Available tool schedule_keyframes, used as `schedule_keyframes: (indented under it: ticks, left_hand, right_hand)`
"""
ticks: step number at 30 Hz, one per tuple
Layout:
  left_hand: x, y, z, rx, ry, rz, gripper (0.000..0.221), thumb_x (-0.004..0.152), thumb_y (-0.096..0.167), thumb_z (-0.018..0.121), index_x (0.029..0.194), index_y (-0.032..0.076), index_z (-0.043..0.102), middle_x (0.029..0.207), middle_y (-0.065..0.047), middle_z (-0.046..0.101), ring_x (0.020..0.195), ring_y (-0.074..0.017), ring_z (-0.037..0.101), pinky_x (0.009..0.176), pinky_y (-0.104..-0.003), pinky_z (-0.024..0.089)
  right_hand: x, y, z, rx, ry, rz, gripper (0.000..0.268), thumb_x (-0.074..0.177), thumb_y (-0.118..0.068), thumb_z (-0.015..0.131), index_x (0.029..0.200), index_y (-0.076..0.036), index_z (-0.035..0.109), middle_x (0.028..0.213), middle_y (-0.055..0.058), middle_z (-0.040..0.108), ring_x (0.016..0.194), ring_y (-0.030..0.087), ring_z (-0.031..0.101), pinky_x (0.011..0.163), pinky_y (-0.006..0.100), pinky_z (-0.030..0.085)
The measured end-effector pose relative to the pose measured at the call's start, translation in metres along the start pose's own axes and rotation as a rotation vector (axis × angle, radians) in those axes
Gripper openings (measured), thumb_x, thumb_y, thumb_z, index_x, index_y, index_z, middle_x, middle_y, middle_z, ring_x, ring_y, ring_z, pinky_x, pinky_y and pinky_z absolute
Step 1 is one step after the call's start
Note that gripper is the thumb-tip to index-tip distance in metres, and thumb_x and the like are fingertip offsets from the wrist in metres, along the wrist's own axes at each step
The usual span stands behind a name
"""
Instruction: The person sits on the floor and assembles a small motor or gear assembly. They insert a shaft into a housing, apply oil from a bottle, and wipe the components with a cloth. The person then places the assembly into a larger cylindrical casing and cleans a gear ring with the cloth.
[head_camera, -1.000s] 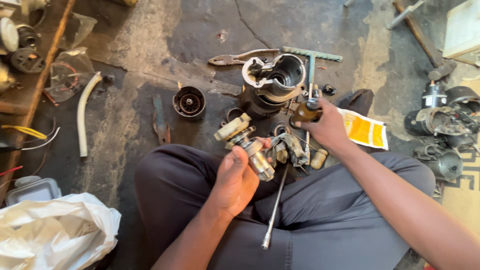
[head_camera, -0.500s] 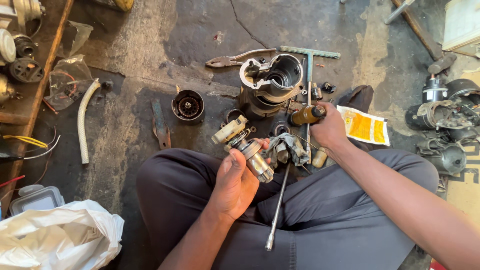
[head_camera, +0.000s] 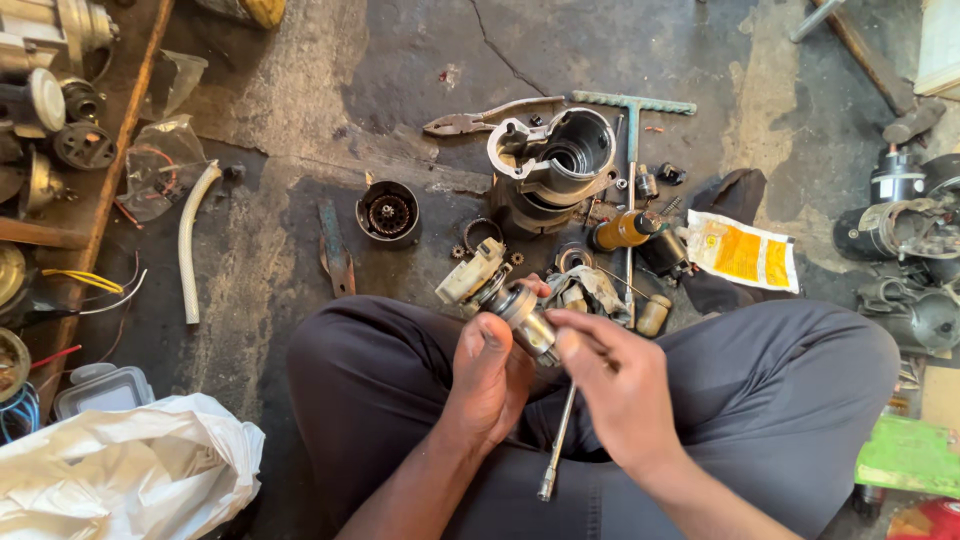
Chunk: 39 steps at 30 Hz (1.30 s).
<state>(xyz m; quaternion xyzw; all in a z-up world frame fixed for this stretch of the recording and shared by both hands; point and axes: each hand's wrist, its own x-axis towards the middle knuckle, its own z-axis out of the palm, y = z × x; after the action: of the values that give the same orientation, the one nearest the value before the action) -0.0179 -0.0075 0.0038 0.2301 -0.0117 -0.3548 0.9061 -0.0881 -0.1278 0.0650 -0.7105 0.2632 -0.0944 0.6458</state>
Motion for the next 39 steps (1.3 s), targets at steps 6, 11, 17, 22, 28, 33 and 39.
schedule_keyframes:
  ticks: [6, 11, 17, 22, 28, 33, 39]
  left_hand:
    - [0.002, -0.005, -0.004, 0.176, -0.035, 0.124, 0.080, 0.090, 0.061, 0.072, 0.137, -0.001, 0.053, 0.137, -0.007, 0.055, 0.135, -0.0145, 0.051, 0.118, -0.037, 0.040]
    - [0.001, -0.013, -0.008, 0.113, 0.025, 0.028, 0.079, 0.087, 0.059, 0.072, 0.137, 0.000, 0.054, 0.130, -0.005, 0.058, 0.118, -0.0148, 0.057, 0.104, -0.034, 0.045]
    - [0.000, -0.016, -0.006, 0.008, 0.032, -0.073, 0.075, 0.097, 0.055, 0.070, 0.141, -0.003, 0.051, 0.123, -0.011, 0.059, 0.114, -0.0174, 0.057, 0.104, -0.035, 0.045]
    - [0.000, 0.003, 0.003, 0.325, -0.155, 0.064, 0.084, 0.097, 0.057, 0.068, 0.151, -0.001, 0.042, 0.143, -0.009, 0.057, 0.138, -0.0166, 0.051, 0.122, -0.034, 0.037]
    - [-0.006, 0.007, 0.016, 0.250, -0.200, 0.089, 0.098, 0.089, 0.045, 0.084, 0.157, -0.005, 0.035, 0.145, -0.012, 0.056, 0.140, -0.0241, 0.052, 0.123, -0.045, 0.038]
    - [-0.005, 0.005, 0.012, 0.229, -0.193, 0.142, 0.100, 0.086, 0.041, 0.089, 0.158, -0.006, 0.039, 0.142, -0.014, 0.059, 0.140, -0.0263, 0.055, 0.125, -0.045, 0.042]
    - [-0.003, -0.002, 0.008, 0.171, -0.094, 0.154, 0.098, 0.080, 0.036, 0.094, 0.151, -0.005, 0.040, 0.141, -0.015, 0.059, 0.137, -0.0267, 0.055, 0.122, -0.047, 0.043]
  right_hand:
    - [0.009, 0.015, 0.002, 0.383, -0.061, 0.330, 0.035, 0.089, -0.011, 0.074, 0.120, 0.006, 0.075, 0.089, 0.004, 0.074, 0.073, 0.009, 0.058, 0.063, 0.025, 0.046]
    - [0.000, 0.011, 0.005, -0.486, 0.082, -0.358, 0.045, 0.077, -0.015, 0.083, 0.118, 0.002, 0.072, 0.092, 0.006, 0.074, 0.082, 0.014, 0.065, 0.074, 0.030, 0.052]
    - [0.001, 0.009, 0.012, -0.718, 0.203, -0.574, 0.050, 0.067, -0.008, 0.085, 0.115, 0.002, 0.073, 0.088, 0.011, 0.072, 0.080, 0.021, 0.067, 0.076, 0.034, 0.052]
    - [0.001, 0.013, 0.001, 0.199, 0.004, 0.031, 0.052, 0.075, 0.000, 0.081, 0.125, 0.008, 0.071, 0.106, 0.009, 0.077, 0.091, 0.012, 0.068, 0.083, 0.028, 0.055]
    - [-0.006, 0.017, -0.028, 0.544, -0.204, 0.246, 0.053, 0.074, 0.004, 0.080, 0.124, 0.016, 0.066, 0.109, 0.014, 0.075, 0.095, 0.016, 0.071, 0.089, 0.030, 0.056]
    - [-0.004, 0.013, -0.028, 0.782, -0.207, 0.327, 0.041, 0.089, -0.007, 0.075, 0.122, 0.016, 0.069, 0.101, 0.018, 0.075, 0.080, 0.021, 0.068, 0.067, 0.033, 0.052]
    - [-0.015, -0.004, -0.016, -0.423, 0.123, -0.465, 0.037, 0.087, -0.014, 0.075, 0.116, 0.009, 0.073, 0.094, 0.014, 0.075, 0.076, 0.020, 0.065, 0.063, 0.032, 0.050]
